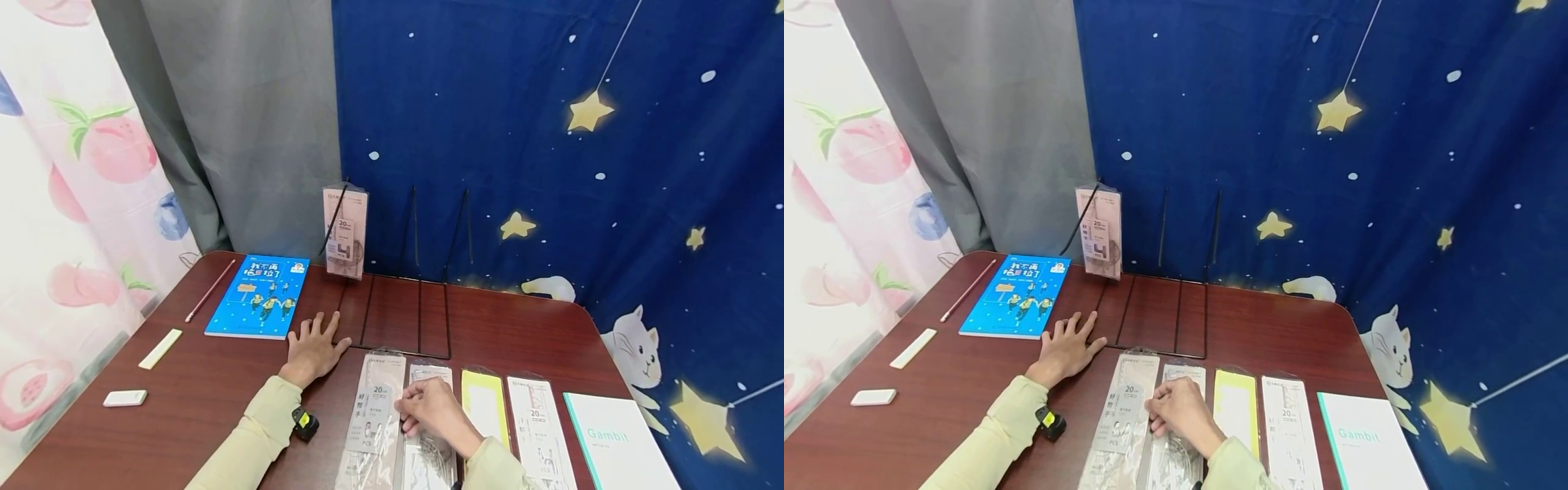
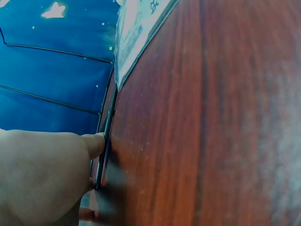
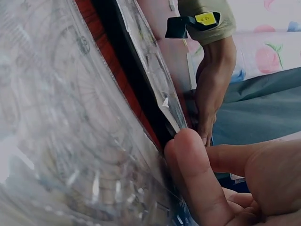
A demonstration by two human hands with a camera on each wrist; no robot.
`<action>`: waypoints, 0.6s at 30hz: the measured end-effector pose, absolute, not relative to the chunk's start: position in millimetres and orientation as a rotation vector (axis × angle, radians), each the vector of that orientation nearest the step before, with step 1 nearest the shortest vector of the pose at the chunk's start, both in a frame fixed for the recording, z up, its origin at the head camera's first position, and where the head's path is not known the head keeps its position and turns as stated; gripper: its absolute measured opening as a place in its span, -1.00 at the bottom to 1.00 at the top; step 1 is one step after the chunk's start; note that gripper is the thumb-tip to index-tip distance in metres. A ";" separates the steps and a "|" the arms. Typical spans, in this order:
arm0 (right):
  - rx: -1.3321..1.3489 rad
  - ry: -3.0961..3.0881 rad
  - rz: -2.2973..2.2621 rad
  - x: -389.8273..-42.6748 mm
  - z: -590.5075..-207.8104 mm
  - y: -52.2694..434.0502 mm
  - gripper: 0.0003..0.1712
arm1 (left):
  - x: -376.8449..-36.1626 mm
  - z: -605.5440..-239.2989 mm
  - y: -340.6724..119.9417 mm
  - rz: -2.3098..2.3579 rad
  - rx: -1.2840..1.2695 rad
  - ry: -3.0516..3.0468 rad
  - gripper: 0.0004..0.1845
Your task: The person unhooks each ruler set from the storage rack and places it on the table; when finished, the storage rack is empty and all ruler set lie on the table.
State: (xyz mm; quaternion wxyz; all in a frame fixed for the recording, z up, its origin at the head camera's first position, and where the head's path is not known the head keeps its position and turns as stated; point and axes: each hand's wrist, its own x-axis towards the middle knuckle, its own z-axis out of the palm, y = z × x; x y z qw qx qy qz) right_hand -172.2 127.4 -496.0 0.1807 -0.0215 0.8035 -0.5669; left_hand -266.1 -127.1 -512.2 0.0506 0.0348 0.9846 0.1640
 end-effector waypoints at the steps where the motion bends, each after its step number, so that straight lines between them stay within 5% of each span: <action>1: -0.050 2.262 -1.597 -172.2 -495.2 127.3 -0.89 | -266.2 -511.9 -127.1 0.499 0.104 2.994 -0.23; 8: -0.077 2.350 -1.521 -179.5 -473.9 143.2 -0.82 | -266.7 -508.7 -125.6 0.490 0.104 2.994 -0.23; 13: -0.212 2.677 -1.309 -219.9 -454.6 183.1 -0.77 | -265.9 -507.4 -125.1 0.486 0.116 3.011 -0.24; 18: -0.405 2.869 -0.915 -271.5 -467.3 228.3 -0.28 | -263.3 -509.7 -126.8 0.473 0.126 3.026 -0.25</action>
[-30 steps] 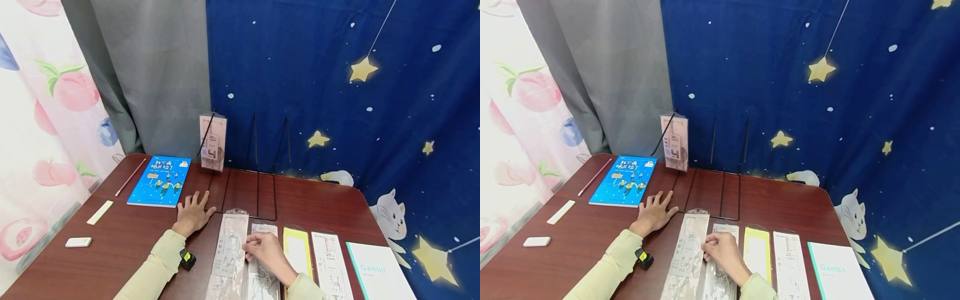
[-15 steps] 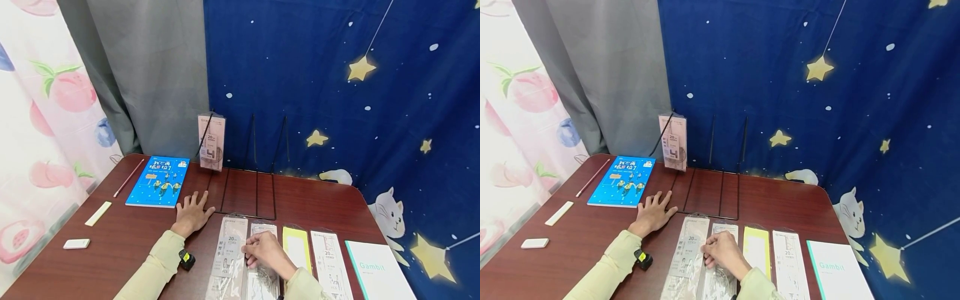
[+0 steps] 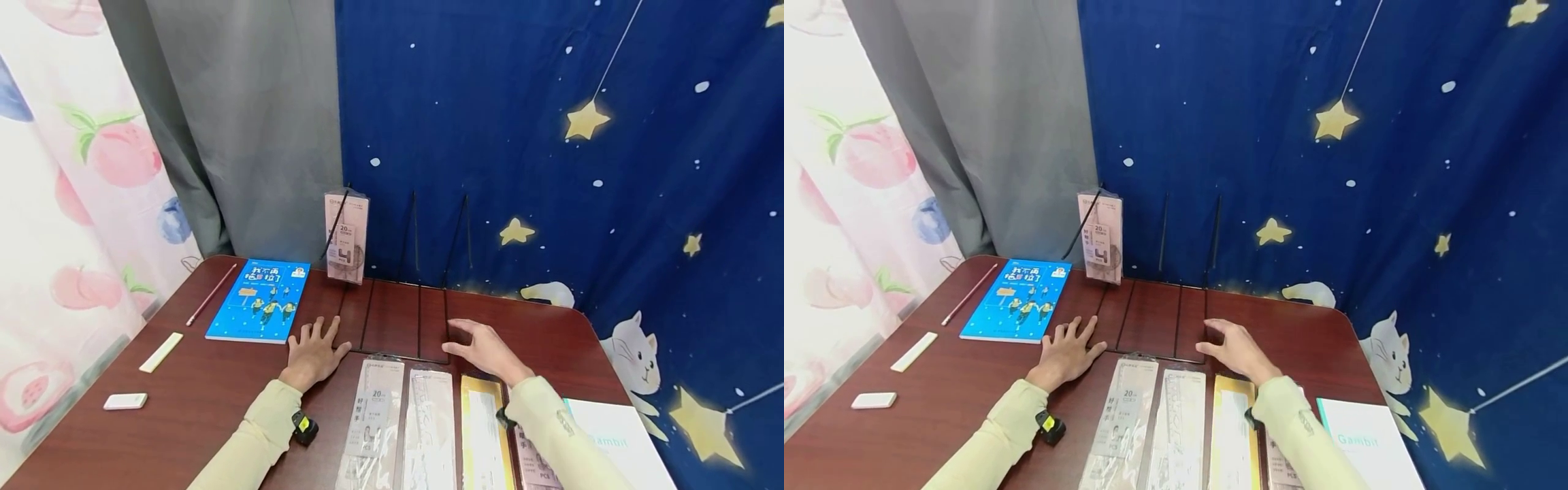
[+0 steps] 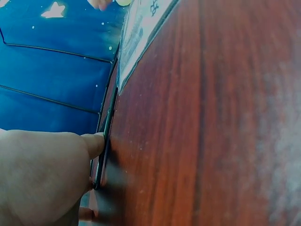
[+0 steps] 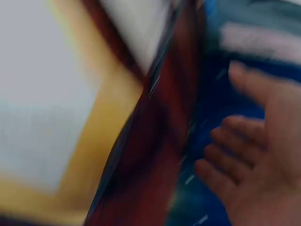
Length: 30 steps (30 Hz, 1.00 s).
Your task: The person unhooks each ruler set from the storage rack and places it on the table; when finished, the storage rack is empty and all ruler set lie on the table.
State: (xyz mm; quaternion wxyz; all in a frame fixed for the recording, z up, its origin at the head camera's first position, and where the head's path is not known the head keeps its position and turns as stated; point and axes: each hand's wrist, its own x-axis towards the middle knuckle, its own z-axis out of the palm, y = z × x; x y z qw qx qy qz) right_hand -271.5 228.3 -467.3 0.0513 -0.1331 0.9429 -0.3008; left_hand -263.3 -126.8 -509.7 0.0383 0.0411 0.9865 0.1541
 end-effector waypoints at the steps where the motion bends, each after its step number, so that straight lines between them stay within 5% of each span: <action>1: -0.437 2.844 -0.866 -279.7 -472.9 235.0 -0.17 | -263.0 -510.3 -127.2 0.471 0.125 3.026 -0.25; 8: -0.527 2.627 -0.805 -308.3 -502.8 254.2 0.18 | -260.6 -510.7 -127.2 0.488 0.112 3.028 -0.24; 22: -0.511 2.623 -0.754 -310.9 -506.1 260.4 0.20 | -270.3 -501.2 -124.9 0.456 0.170 3.030 -0.27; 30: -0.543 2.621 -0.728 -311.8 -507.2 255.4 0.17 | -315.1 -467.7 -158.5 1.087 0.178 3.071 -0.28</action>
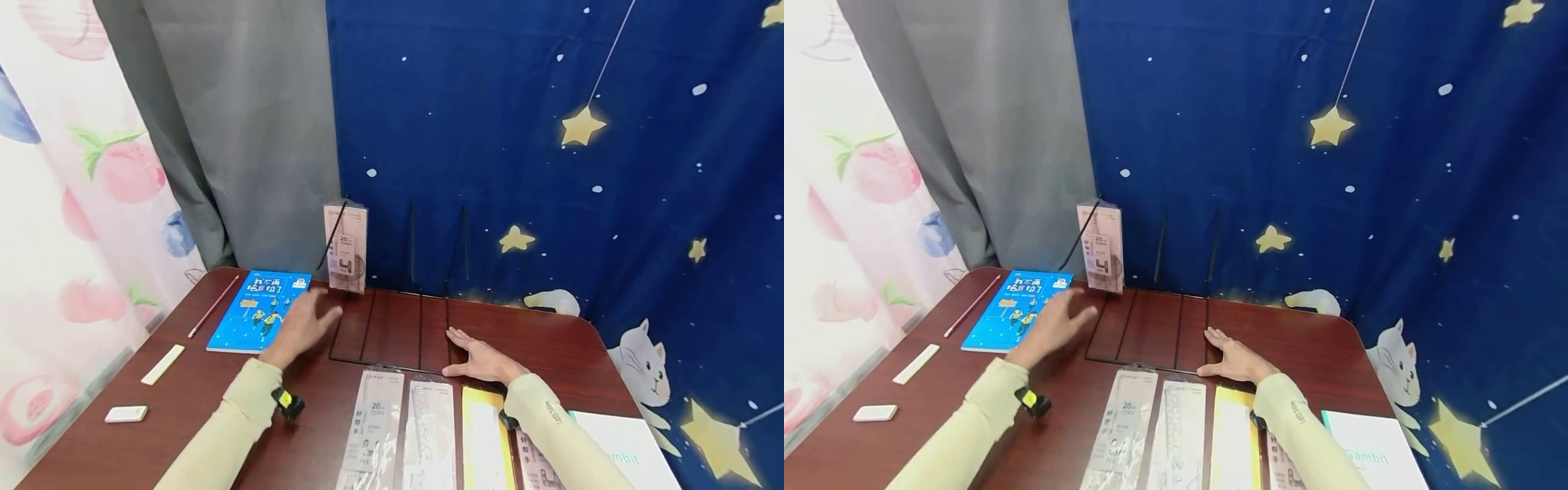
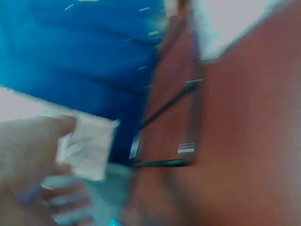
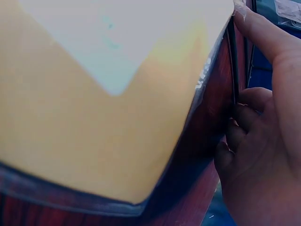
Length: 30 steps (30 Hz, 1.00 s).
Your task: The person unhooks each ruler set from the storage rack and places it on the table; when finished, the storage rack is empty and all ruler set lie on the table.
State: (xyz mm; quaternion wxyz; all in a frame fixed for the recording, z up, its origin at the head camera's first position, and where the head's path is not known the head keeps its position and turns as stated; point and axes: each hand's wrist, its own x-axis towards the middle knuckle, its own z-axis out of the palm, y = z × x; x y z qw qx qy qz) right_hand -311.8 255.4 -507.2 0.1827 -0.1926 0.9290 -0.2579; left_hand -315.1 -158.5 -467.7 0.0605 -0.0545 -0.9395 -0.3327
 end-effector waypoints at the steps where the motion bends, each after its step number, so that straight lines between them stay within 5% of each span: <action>1: -0.541 2.622 -0.727 -311.8 -507.1 254.7 0.17 | -324.1 -461.0 -165.2 -1.120 -0.155 -2.768 -0.30; 11: -0.572 2.617 -0.727 -312.7 -507.5 246.1 0.17 | -383.0 -417.2 -212.8 -1.568 -0.103 -2.376 -0.23; 30: -0.528 2.643 -0.710 -310.1 -506.9 253.7 0.16 | -414.1 -406.5 -187.4 -1.575 -0.166 -2.386 -0.56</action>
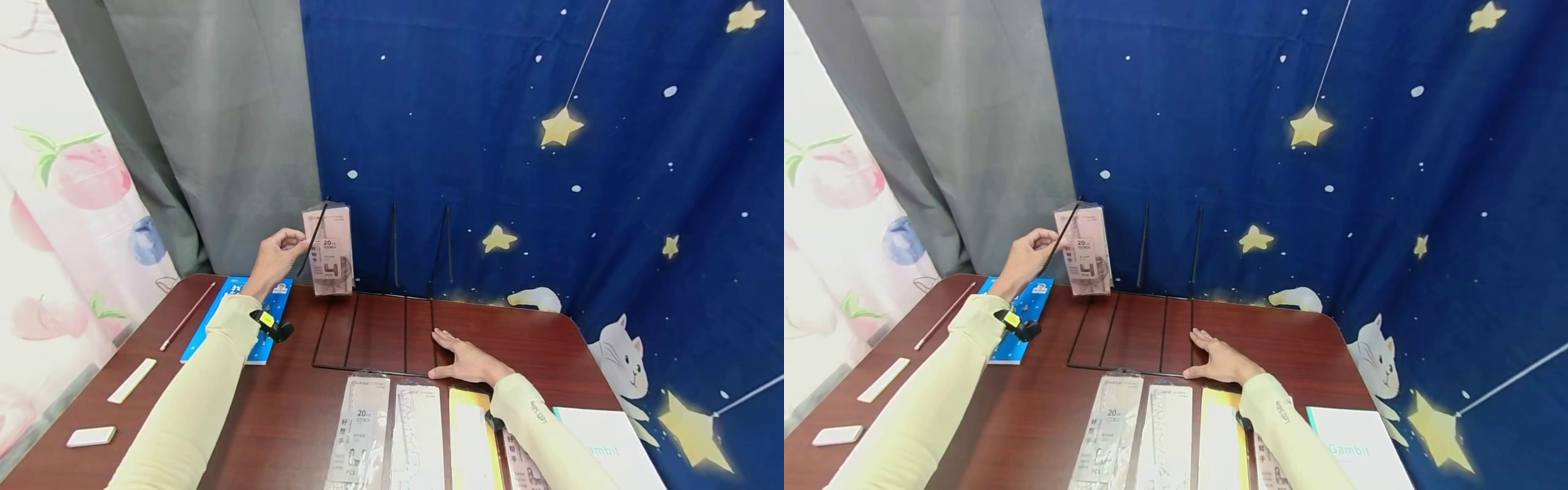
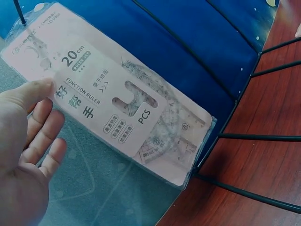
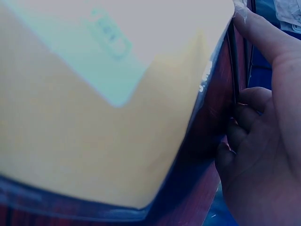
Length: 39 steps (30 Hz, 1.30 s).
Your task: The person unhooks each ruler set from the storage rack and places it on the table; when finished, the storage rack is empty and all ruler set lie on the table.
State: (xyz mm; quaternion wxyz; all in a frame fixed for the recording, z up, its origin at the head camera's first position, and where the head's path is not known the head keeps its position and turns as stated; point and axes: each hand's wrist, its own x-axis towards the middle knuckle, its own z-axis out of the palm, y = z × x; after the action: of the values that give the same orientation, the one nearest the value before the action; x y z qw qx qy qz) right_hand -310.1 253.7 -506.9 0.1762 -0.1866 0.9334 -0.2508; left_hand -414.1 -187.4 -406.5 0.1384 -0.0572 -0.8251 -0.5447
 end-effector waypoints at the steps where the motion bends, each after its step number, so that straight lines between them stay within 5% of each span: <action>1: -0.533 2.645 -0.709 -310.1 -507.0 253.7 0.17 | -413.3 -406.7 -187.3 -1.573 -0.158 -2.383 -0.56; 20: -0.518 2.616 -0.737 -308.8 -507.1 252.4 0.19 | -386.4 -412.7 -193.7 -1.742 -0.165 -2.385 -0.50; 39: -0.551 2.634 -0.751 -311.7 -504.4 252.7 0.16 | -334.7 -415.7 -194.7 -2.018 -0.295 -2.217 -0.72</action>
State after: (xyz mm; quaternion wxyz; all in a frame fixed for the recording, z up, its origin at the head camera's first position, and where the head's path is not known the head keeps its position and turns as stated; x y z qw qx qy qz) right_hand -311.7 252.7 -504.4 0.1729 -0.1944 0.9286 -0.2647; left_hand -334.7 -194.7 -415.7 0.0647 -0.0978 -0.7344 -0.6685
